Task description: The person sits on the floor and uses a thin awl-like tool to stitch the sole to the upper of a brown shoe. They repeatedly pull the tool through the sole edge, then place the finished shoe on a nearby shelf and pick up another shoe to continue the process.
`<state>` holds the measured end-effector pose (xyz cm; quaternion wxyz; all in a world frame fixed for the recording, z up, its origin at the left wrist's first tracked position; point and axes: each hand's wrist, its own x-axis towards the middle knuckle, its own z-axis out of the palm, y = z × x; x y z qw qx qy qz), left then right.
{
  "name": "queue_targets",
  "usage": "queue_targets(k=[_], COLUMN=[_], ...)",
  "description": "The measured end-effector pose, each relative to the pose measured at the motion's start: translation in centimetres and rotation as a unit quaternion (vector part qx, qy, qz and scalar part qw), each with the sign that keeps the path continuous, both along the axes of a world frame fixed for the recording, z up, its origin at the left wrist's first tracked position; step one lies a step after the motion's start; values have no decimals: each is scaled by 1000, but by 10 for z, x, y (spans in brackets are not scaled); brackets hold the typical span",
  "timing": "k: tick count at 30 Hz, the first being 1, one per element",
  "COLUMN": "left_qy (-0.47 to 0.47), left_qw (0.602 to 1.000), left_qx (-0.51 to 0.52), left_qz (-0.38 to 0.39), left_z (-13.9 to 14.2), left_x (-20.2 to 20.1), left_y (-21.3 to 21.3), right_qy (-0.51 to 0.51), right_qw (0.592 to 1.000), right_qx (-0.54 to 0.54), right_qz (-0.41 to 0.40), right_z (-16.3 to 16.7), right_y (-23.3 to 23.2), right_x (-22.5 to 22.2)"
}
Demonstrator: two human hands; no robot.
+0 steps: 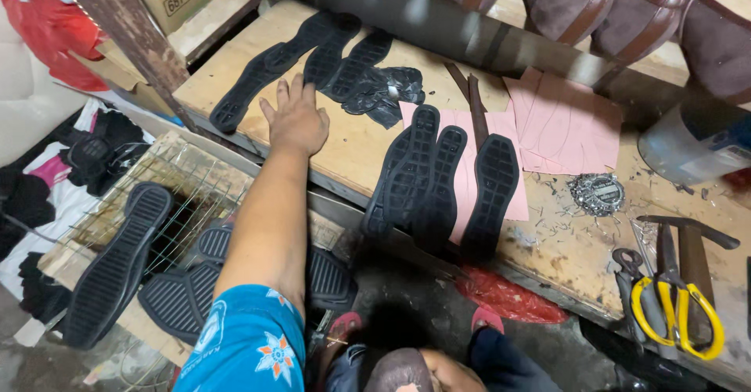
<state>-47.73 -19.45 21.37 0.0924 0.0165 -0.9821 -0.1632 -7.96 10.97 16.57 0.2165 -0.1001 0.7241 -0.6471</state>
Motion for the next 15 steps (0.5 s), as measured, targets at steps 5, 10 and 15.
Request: queue_targets(k=[5, 10, 15], left_qy=[-8, 5, -10], left_qw=[1000, 999, 999], left_qx=[13, -29, -46], left_qz=[-8, -14, -20], left_z=[-5, 25, 26], left_x=[-11, 12, 18], left_y=[5, 2, -8], right_qy=[-18, -18, -15], right_qw=[1000, 1000, 1000], right_qx=[2, -1, 0], right_qz=[7, 9, 17], right_z=[-7, -4, 2], right_y=[4, 1, -4], right_x=[-5, 0, 4])
